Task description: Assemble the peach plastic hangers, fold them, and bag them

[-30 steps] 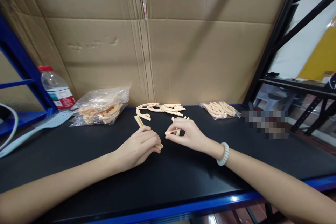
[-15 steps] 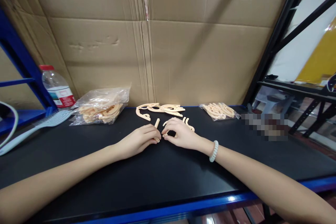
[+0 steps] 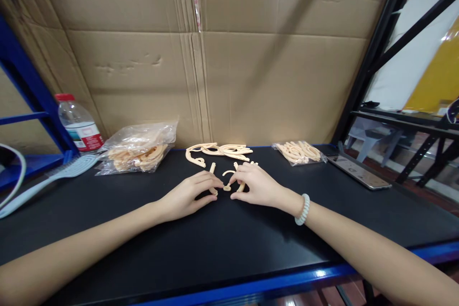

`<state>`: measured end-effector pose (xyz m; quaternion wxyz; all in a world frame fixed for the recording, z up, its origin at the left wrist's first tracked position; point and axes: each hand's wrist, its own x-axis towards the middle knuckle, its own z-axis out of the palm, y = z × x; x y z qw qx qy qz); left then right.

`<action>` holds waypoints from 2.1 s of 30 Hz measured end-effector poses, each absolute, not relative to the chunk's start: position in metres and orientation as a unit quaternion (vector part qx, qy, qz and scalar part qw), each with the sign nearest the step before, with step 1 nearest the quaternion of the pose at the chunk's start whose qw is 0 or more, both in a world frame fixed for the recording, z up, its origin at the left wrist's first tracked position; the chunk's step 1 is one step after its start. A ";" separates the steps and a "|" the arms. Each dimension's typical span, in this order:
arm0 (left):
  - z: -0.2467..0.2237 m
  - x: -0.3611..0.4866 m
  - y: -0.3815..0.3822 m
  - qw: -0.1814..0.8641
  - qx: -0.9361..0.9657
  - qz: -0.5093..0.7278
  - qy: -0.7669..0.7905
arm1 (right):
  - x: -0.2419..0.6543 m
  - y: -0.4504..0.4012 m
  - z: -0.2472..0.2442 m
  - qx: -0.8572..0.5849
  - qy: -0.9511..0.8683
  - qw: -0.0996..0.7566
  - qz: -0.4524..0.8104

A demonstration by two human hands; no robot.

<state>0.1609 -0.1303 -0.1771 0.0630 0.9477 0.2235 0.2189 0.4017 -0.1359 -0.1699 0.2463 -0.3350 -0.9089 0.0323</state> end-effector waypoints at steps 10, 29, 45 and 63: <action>-0.174 0.165 -0.134 0.035 0.958 0.156 0.238 | 0.409 -0.123 -0.167 -0.347 -0.893 0.273 0.090; -0.176 0.163 -0.136 0.034 0.944 0.182 0.273 | 0.458 -0.109 -0.150 -0.388 -0.892 0.140 0.185; -0.190 0.107 -0.065 -0.019 0.877 0.200 0.437 | 0.447 -0.099 -0.164 -0.402 -0.852 0.335 0.034; -0.143 0.101 -0.002 0.072 0.893 0.111 0.430 | 0.453 -0.091 -0.171 -0.389 -0.845 0.366 0.038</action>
